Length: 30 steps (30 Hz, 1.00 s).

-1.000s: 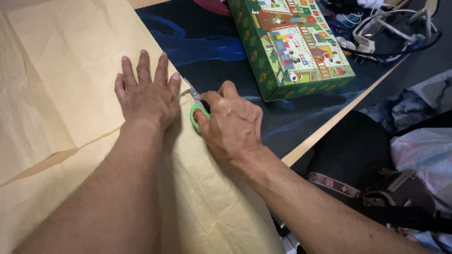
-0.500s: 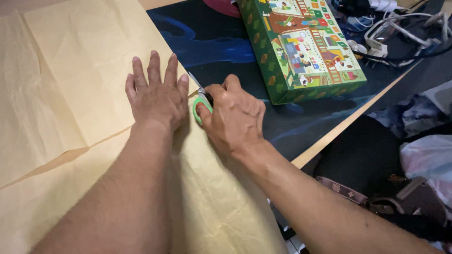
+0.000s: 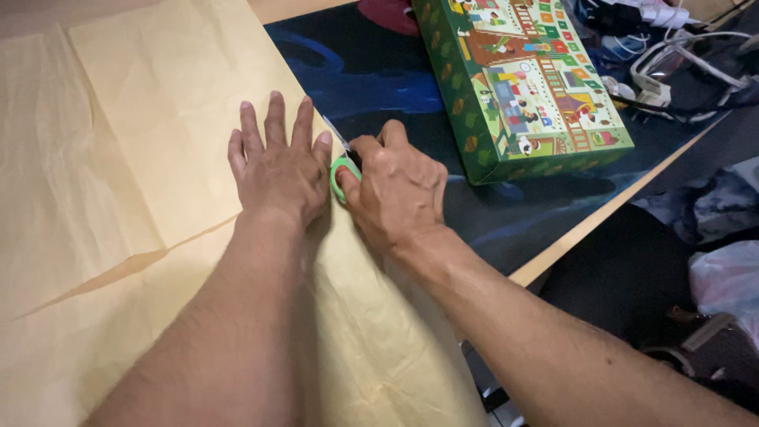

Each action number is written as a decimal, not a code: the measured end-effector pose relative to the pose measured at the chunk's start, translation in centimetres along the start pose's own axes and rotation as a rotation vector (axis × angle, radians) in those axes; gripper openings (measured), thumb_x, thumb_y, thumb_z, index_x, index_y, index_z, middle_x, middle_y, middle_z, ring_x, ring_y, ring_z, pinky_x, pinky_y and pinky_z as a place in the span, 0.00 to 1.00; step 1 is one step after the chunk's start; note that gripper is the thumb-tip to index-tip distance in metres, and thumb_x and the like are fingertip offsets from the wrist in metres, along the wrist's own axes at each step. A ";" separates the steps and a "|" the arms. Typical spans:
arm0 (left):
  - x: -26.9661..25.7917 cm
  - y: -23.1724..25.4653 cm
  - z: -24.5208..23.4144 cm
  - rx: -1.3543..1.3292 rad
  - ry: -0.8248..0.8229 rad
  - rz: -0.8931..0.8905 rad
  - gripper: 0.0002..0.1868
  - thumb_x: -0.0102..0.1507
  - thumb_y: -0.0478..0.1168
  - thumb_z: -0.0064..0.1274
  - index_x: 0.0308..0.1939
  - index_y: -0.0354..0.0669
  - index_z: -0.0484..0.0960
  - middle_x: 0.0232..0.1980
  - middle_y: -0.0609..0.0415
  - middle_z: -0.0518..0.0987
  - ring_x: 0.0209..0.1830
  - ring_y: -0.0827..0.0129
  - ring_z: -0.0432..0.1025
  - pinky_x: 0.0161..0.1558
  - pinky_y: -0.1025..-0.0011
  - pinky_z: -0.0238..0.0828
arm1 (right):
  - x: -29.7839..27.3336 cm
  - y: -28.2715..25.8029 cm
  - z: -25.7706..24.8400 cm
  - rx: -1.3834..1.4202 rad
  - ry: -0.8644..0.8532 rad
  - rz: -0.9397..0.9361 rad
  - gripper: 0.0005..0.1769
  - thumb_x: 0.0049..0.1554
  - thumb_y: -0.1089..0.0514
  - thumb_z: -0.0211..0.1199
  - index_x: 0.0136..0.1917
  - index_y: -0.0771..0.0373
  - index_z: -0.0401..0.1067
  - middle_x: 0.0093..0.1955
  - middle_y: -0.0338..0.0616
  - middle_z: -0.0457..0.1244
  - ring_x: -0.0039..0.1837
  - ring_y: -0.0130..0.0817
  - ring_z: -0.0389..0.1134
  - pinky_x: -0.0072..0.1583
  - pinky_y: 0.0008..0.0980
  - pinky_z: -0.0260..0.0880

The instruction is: The person cuts a sheet of brown wrapping paper with scissors, places a rectangular box on the paper, folds the paper around the box, and prepares a roll of tape. The clip ends before the box is fully secured.

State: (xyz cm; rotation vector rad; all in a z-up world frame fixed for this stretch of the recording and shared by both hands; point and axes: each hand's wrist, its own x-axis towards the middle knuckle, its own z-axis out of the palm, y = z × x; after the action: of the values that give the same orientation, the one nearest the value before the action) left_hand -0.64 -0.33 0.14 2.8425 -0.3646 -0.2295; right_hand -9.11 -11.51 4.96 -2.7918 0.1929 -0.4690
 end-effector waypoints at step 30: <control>2.7 -2.0 -0.8 0.012 0.153 0.102 0.30 0.71 0.51 0.25 0.78 0.54 0.54 0.82 0.59 0.47 0.82 0.54 0.34 0.74 0.45 0.27 | 2.1 0.4 1.0 0.007 0.003 -0.049 0.18 0.51 0.48 0.70 0.51 0.58 0.80 0.51 0.49 0.64 0.47 0.49 0.71 0.47 0.49 0.71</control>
State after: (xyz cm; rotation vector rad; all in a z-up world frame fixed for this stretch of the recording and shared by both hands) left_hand 2.49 1.02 -0.03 2.8197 -0.4783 0.0108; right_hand -6.87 -12.01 4.52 -2.7946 0.1234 -0.4849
